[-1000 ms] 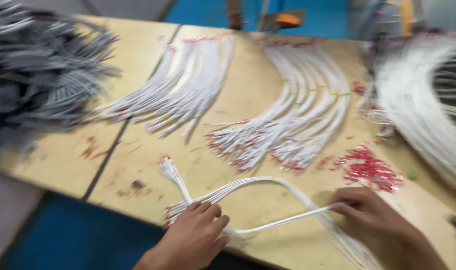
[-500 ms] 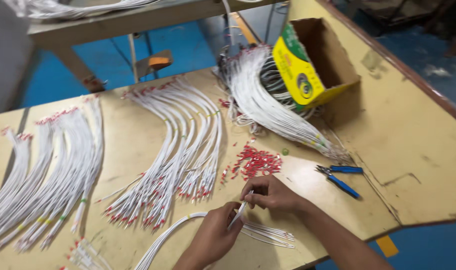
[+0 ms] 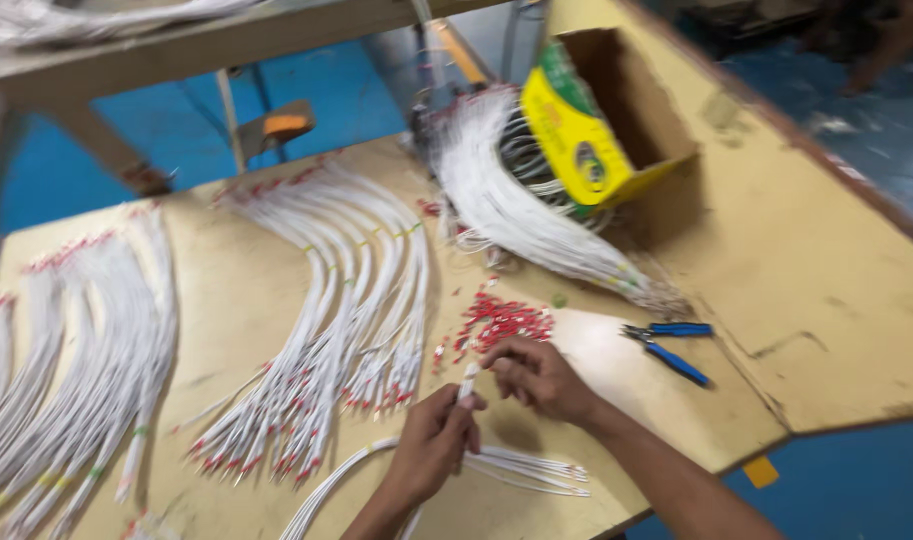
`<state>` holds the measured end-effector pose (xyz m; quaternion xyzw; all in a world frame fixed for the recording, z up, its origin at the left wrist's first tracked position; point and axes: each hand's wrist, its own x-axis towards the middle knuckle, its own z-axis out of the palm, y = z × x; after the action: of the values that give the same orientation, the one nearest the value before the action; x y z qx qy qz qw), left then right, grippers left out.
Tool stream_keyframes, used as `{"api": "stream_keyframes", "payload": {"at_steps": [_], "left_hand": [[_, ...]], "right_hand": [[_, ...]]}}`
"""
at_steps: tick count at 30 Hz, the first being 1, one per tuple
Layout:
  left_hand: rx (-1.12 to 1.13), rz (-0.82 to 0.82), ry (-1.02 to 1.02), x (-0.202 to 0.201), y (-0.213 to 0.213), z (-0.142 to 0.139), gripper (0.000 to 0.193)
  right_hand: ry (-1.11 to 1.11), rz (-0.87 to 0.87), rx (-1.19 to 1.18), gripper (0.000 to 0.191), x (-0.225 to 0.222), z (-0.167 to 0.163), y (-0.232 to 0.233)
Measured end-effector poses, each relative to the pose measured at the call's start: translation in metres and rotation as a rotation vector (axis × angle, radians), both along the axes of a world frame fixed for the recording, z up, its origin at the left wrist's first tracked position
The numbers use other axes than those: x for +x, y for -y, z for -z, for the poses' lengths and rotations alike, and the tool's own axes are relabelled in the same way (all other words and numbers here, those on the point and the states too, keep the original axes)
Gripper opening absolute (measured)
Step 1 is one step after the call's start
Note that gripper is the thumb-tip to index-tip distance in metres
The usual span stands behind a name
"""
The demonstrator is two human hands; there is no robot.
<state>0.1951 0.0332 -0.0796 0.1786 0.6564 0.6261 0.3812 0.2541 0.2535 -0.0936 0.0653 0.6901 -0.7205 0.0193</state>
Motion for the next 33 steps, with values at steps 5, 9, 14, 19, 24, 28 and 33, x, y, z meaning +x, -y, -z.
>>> {"api": "stream_keyframes", "payload": {"at_steps": [5, 9, 14, 19, 24, 28, 33], "left_hand": [[0.077, -0.023, -0.094, 0.007, 0.002, 0.004, 0.028], [0.039, 0.021, -0.269, 0.01, 0.003, -0.005, 0.027], [0.004, 0.012, -0.308, 0.013, 0.004, -0.017, 0.026], [-0.007, 0.02, -0.339, 0.016, 0.002, -0.019, 0.025], [-0.008, 0.01, -0.345, 0.017, 0.002, -0.016, 0.024], [0.022, 0.011, -0.339, 0.016, 0.003, -0.015, 0.026], [-0.005, 0.07, -0.261, 0.016, 0.005, -0.018, 0.027]], "right_hand": [[-0.044, -0.021, 0.011, 0.027, 0.002, 0.006, -0.001], [-0.067, -0.088, 0.07, 0.022, 0.007, 0.009, 0.001], [-0.05, -0.092, 0.051, 0.015, 0.011, 0.01, 0.003], [0.021, -0.076, 0.07, 0.014, 0.012, 0.007, 0.001], [0.064, -0.091, 0.011, 0.014, 0.013, 0.004, 0.0], [0.069, -0.101, -0.078, 0.016, 0.012, 0.0, 0.001], [0.029, -0.123, 0.008, 0.012, 0.014, -0.003, 0.008]]}}
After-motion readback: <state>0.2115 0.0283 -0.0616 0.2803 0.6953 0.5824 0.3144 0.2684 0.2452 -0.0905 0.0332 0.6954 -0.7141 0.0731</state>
